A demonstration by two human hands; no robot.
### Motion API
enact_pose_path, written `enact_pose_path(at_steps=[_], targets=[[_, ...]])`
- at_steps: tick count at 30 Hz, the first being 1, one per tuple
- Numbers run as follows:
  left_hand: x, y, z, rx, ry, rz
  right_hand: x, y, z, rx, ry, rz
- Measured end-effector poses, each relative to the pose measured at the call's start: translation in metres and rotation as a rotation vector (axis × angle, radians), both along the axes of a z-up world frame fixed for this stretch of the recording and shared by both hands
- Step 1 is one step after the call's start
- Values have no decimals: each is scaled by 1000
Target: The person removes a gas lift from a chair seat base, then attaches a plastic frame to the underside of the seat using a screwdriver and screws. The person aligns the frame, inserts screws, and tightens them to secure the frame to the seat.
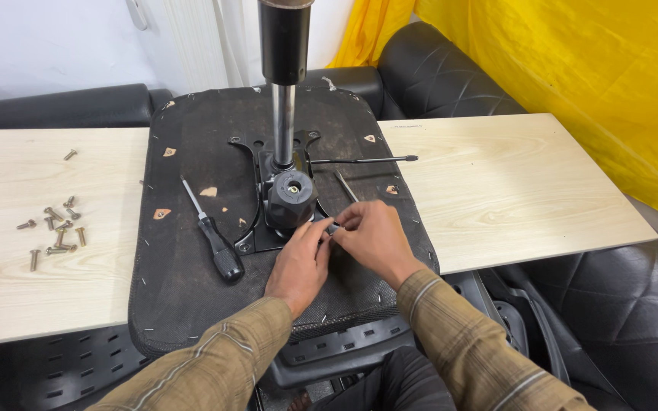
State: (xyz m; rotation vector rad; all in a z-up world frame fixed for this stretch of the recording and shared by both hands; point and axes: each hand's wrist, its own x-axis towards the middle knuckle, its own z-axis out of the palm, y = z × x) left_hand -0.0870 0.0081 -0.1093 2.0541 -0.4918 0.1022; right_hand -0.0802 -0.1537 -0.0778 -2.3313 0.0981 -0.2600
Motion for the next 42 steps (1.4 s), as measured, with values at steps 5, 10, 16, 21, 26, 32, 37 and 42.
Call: enact_pose_path(at_steps=[5, 10, 16, 21, 26, 32, 37, 42], targets=[[-1, 3, -2, -142, -56, -31, -12, -1, -21, 362, 75, -14], [-28, 14, 9, -285, -66, 92, -24, 14, -34, 818, 133, -100], [-35, 69, 14, -300, -250, 464, -27, 71, -49, 632, 78, -44], [4, 137, 1, -495, 1, 868, -37, 113, -44, 309, 56, 158], [77, 198, -49, -626, 277, 1081, -44, 130, -32, -19, 85, 264], [140, 275, -147, 170, 239, 657, -44, 127, -27, -53, 105, 310], [153, 279, -158, -483, 398, 867, -43, 128, -22, -79, 157, 313], [101, 208, -98, -684, 198, 892, -36, 137, -17, -160, 163, 289]])
